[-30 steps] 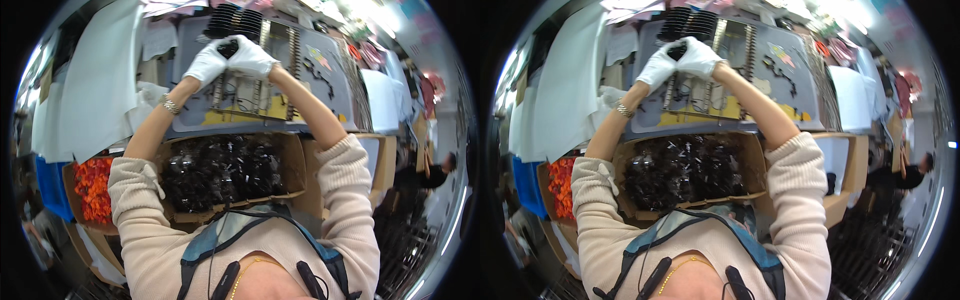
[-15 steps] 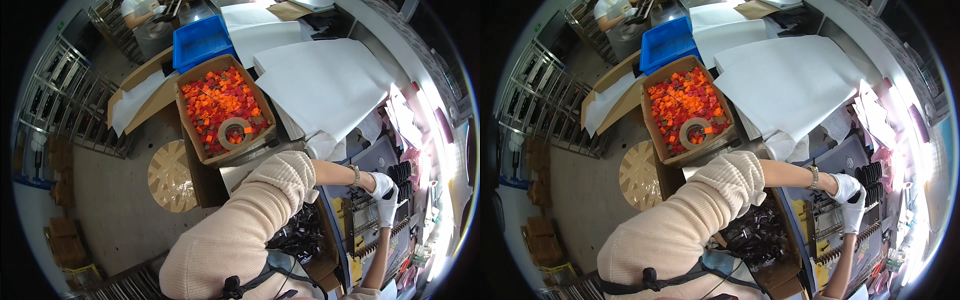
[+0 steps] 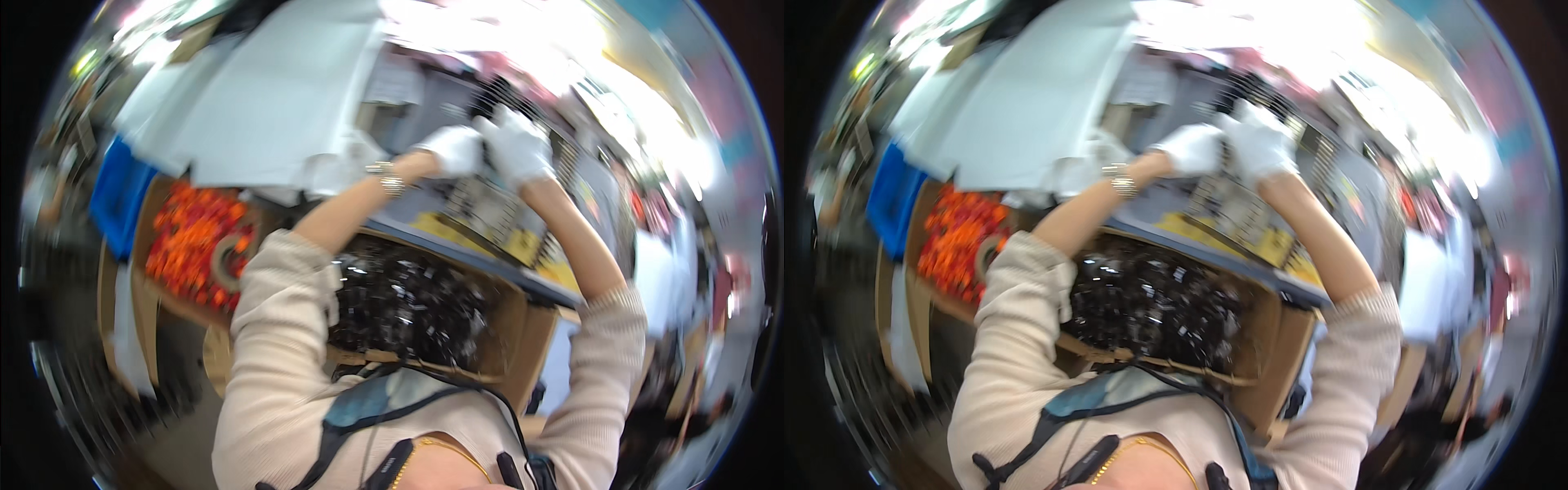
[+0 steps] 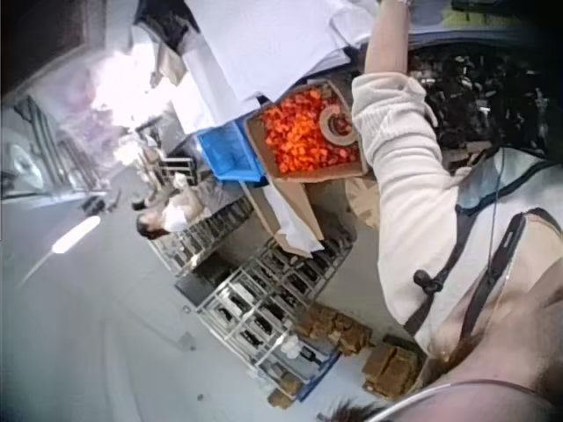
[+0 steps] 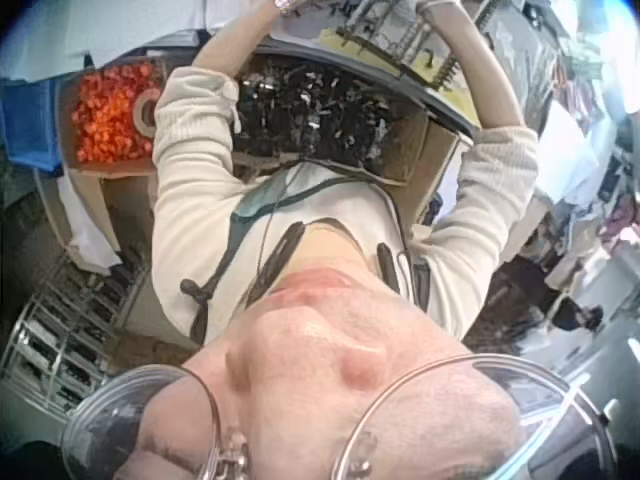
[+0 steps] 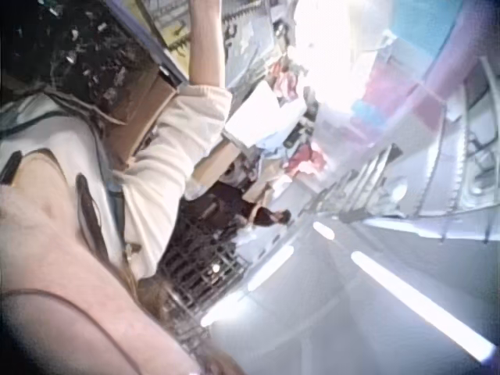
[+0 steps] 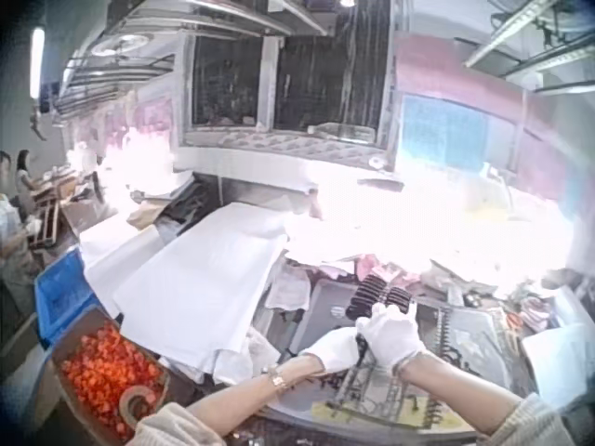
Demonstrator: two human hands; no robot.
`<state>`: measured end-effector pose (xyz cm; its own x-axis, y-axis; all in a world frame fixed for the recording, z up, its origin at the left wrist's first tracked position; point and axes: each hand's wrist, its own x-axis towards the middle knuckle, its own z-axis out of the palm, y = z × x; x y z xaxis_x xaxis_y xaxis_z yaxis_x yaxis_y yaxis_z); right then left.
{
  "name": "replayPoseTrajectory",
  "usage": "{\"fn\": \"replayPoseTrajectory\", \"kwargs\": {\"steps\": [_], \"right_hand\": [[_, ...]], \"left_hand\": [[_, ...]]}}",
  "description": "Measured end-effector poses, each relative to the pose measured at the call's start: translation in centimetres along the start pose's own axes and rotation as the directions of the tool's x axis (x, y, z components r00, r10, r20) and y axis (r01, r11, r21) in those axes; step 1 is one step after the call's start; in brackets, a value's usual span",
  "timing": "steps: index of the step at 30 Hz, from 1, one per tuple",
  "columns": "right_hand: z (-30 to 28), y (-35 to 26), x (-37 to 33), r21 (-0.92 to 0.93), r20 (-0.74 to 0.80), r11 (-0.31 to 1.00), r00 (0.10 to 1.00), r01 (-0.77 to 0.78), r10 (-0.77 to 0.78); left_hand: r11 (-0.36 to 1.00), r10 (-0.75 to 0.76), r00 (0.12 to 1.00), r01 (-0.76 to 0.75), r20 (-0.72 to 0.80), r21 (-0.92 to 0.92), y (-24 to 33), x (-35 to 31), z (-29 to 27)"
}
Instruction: The person repeatedly picks up small black plastic components from a cardboard box, places them onto a metal jig on the table, and then transfers the loaded jig to a nearby metal rack. The person also handles stacks of black plastic parts and places them into the box.
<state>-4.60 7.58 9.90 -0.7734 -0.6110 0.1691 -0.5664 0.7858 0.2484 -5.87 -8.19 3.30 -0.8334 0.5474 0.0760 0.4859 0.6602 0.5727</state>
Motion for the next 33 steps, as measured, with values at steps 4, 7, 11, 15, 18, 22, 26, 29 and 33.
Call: {"fn": "replayPoseTrajectory", "kwargs": {"steps": [4, 7, 11, 15, 18, 22, 26, 29, 33], "right_hand": [[-4.4, 3.5, -3.4, 0.732, -0.069, 0.628, 0.889, -0.263, 0.453], [-4.6, 6.2, -14.4, 0.959, 0.283, -0.089, 0.890, -0.270, 0.356], [-3.6, 8.6, -30.8, 0.987, 0.061, 0.134, 0.971, -0.094, 0.232], [-5.8, 12.8, -46.6, 0.984, 0.159, -0.010, 0.846, -0.180, 0.509], [-6.0, 13.5, -54.3, 0.794, 0.604, -0.561, 0.397, -0.233, 0.691], [-1.5, 13.8, -61.1, 0.662, 0.581, -0.260, 0.262, -0.703, 0.771], [4.8, 17.5, -64.3, 0.504, 0.301, 0.574, 0.754, -0.646, 0.584], [7.6, 17.4, -65.2, 0.490, 0.396, 0.756, 0.883, -0.434, 0.251], [8.4, 16.7, -67.0, 0.459, 0.483, 0.798, 0.864, -0.391, 0.145]], "left_hand": [[0.078, -0.185, 0.972, -0.132, -0.145, -0.988, 3.7, -6.0, -1.9], [-0.638, 0.041, 0.994, 0.101, 0.097, -0.764, 5.2, -10.7, 0.7], [-0.712, -0.189, 0.844, 0.233, 0.501, -0.662, 16.6, -18.4, 5.2], [-0.738, 0.123, 0.721, 0.526, 0.682, -0.423, 25.5, -20.0, 13.2], [-0.499, 0.268, 0.562, 0.776, 0.782, -0.386, 31.4, -19.6, 18.7], [-0.206, 0.207, 0.539, 0.840, 0.816, -0.502, 39.7, -14.1, 23.6], [0.891, 0.072, 0.991, -0.011, 0.116, -0.455, 42.6, -7.6, 35.0], [1.000, 0.026, 0.926, -0.028, 0.378, -0.001, 42.2, -6.6, 38.1], [0.968, -0.024, 0.899, -0.089, 0.437, 0.236, 41.2, -8.2, 39.8]]}}
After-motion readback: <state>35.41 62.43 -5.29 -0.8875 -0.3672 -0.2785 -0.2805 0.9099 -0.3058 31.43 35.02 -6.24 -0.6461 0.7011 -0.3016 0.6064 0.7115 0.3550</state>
